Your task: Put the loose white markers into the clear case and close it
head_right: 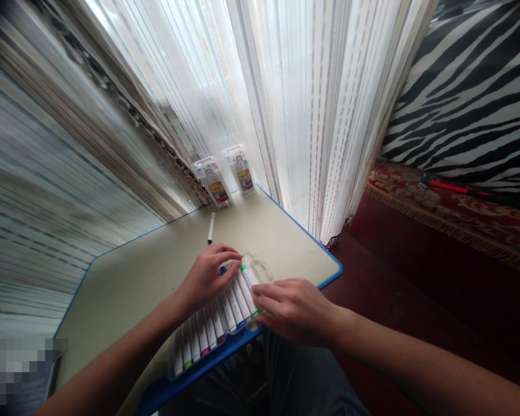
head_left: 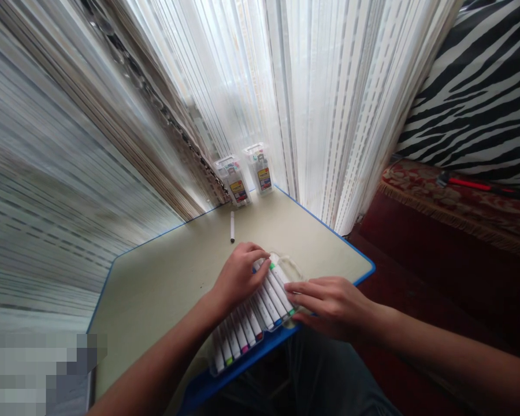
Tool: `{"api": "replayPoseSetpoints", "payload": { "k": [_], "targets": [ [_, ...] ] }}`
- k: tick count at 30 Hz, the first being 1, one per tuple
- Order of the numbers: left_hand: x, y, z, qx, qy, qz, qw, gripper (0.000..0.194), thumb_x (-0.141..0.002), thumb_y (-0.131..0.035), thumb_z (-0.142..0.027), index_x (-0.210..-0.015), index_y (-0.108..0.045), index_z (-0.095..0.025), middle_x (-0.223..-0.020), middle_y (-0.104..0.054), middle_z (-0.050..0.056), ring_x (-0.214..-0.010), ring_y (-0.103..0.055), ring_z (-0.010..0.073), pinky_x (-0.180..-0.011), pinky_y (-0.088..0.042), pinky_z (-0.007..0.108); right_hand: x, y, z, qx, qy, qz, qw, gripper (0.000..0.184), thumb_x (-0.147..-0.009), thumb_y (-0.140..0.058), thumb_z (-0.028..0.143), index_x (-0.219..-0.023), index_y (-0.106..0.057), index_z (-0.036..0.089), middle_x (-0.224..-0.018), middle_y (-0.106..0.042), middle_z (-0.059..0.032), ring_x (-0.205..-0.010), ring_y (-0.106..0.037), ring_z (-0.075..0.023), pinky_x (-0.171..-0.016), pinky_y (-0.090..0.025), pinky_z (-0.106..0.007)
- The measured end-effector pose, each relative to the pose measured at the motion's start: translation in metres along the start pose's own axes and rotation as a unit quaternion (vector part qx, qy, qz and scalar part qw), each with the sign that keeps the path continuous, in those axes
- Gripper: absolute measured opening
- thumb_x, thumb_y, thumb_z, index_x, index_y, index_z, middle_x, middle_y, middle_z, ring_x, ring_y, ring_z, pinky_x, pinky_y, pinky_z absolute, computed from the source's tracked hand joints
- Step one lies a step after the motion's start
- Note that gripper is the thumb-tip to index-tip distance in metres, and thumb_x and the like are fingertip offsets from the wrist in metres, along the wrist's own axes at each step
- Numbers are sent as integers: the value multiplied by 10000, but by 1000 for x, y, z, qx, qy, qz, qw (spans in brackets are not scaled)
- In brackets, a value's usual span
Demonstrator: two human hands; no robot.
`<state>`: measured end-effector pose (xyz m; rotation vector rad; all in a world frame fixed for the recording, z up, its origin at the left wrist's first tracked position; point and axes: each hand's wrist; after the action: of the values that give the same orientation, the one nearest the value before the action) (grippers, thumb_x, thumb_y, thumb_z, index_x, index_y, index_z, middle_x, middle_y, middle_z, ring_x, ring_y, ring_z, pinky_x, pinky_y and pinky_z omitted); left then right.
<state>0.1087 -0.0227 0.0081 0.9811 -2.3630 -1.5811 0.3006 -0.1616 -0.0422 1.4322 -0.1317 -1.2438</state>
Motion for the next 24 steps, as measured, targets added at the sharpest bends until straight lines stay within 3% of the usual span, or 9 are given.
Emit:
{"api": "replayPoseSetpoints", "payload": {
  "k": [5,18,24],
  "targets": [
    [-1,0,0,-14,26,-8,1000,214,-924,-564,-261,-943,-756,-168,-963,-702,108,-942,-641,238,-885,-492,380,2,-3,-2,6,9,3,1000,227,-948,-604,273,-1133,-658,153,-1158,-740,-131,-894,-743,-217,-756,-599,-313],
    [-9,0,-8,0,97,-8,995,211,-892,-591,-267,-970,-755,-159,-966,-751,93,-896,-669,233,-831,-500,354,4,-5,-8,-48,-7,-9,999,266,-940,-609,287,-1170,-650,161,-1194,-729,-122,-955,-736,-212,-800,-598,-302],
    [-14,2,-10,21,128,2,991,186,-873,-608,-254,-931,-767,-176,-921,-771,57,-830,-677,206,-776,-498,317,6,-6,-12,-54,15,-19,998,229,-937,-627,293,-1122,-665,165,-1157,-742,-104,-857,-741,-204,-718,-592,-311]
  ]
}}
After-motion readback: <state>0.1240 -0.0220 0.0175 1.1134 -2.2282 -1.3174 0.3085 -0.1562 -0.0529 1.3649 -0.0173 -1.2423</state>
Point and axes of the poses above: each hand's wrist, its own x-axis away from the middle knuckle, its own y-axis out of the back of the hand, z = x × y
